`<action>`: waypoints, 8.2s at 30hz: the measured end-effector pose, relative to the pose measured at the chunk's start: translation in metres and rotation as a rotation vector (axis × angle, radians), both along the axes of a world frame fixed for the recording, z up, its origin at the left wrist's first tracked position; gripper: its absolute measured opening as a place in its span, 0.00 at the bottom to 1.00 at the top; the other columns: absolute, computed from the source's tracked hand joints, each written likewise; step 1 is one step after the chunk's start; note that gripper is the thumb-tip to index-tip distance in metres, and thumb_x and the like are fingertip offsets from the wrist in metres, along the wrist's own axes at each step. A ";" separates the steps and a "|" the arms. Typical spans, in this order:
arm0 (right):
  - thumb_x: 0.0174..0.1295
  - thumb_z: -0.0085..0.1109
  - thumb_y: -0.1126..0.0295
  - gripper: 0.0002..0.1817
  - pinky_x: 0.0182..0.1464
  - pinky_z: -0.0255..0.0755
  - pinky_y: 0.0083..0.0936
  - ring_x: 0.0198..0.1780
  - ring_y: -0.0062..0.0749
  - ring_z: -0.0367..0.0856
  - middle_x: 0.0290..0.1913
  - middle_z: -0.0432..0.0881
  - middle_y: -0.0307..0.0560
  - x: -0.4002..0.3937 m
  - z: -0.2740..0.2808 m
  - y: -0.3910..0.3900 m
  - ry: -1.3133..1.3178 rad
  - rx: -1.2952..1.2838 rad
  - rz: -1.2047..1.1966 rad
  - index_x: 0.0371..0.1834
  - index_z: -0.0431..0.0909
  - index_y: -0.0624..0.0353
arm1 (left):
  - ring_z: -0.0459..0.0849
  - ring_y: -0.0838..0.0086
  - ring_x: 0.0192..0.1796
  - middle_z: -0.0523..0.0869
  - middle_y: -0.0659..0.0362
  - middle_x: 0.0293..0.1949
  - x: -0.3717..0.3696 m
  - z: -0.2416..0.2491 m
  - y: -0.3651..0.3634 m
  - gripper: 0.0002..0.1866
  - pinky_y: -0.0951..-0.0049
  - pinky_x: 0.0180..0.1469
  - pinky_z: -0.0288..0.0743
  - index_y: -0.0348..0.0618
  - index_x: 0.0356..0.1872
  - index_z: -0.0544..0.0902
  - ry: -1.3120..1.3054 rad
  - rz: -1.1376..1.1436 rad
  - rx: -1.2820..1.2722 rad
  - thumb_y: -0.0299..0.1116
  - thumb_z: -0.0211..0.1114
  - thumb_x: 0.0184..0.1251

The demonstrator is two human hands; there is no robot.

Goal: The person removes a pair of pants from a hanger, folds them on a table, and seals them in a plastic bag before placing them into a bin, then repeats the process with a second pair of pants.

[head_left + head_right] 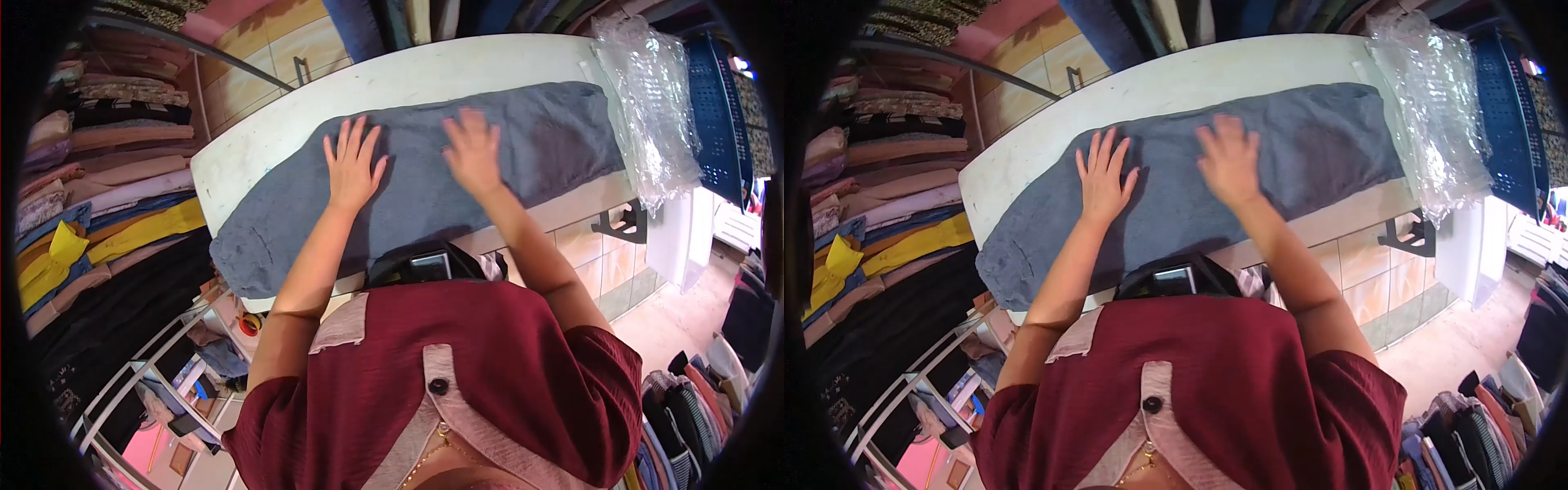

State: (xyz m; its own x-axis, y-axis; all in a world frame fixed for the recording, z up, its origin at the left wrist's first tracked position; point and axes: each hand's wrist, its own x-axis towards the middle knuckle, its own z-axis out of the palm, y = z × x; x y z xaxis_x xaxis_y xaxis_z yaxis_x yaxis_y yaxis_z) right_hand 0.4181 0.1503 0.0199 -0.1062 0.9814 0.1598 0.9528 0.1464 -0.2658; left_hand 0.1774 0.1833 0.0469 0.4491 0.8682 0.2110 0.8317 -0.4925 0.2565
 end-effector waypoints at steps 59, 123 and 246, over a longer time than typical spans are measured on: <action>0.52 0.63 0.68 0.13 0.41 0.71 0.29 0.37 0.30 0.79 0.33 0.82 0.44 0.282 0.040 0.154 0.079 -0.730 0.291 0.41 0.79 0.57 | 0.44 0.59 0.75 0.47 0.53 0.74 -0.024 -0.027 -0.029 0.39 0.43 0.70 0.38 0.66 0.69 0.60 0.235 0.347 -0.156 0.55 0.62 0.54; 0.54 0.57 0.48 0.32 0.63 0.49 0.60 0.70 0.47 0.56 0.67 0.61 0.48 0.000 0.006 0.036 0.071 0.141 0.574 0.62 0.68 0.46 | 0.45 0.53 0.74 0.51 0.49 0.72 -0.040 -0.011 -0.088 0.37 0.44 0.70 0.37 0.44 0.69 0.59 0.133 0.247 -0.197 0.37 0.61 0.57; 0.61 0.56 0.59 0.12 0.36 0.71 0.33 0.32 0.44 0.78 0.28 0.80 0.48 0.042 0.016 0.065 0.451 -0.449 0.518 0.32 0.76 0.57 | 0.78 0.73 0.38 0.82 0.57 0.36 -0.087 -0.014 -0.063 0.17 0.72 0.44 0.70 0.35 0.45 0.79 -0.908 0.950 -0.635 0.37 0.55 0.61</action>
